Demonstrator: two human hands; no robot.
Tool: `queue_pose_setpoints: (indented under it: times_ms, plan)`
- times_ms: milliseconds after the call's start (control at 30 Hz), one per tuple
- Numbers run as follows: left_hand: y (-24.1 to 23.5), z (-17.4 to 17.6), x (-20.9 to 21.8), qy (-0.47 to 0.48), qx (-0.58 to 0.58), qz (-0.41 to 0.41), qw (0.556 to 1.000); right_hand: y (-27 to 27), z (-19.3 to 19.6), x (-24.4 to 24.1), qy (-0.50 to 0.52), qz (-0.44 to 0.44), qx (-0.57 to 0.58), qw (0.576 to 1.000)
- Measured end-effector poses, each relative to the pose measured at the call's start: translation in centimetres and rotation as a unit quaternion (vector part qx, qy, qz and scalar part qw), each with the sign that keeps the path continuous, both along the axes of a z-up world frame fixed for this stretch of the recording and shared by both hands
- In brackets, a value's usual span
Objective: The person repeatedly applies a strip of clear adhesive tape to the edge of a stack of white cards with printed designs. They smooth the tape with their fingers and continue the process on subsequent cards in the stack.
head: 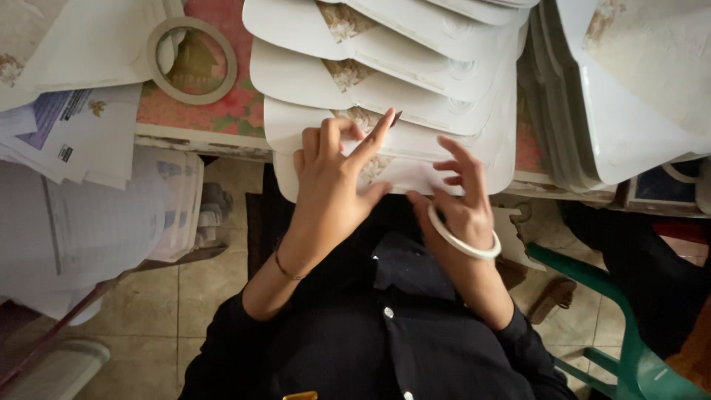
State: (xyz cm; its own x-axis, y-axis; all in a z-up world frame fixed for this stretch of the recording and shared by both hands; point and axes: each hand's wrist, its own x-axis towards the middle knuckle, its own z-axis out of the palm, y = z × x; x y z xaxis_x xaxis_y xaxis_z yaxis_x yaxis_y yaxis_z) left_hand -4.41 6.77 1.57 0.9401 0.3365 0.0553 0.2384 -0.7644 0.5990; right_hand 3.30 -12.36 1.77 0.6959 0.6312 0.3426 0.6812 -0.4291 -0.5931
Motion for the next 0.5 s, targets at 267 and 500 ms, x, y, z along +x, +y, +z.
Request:
queue_pose_setpoints:
  times_ms: [267,500]
  plan:
    - [-0.4,-0.6,0.7,0.0,0.003,-0.015,1.0,-5.5,3.2,3.1,0.015,-0.088,0.008,0.996]
    - [-5.0,-2.2,4.8,-0.082,0.017,-0.053,0.995,-5.9,1.8,3.7,-0.033,-0.104,-0.039,0.993]
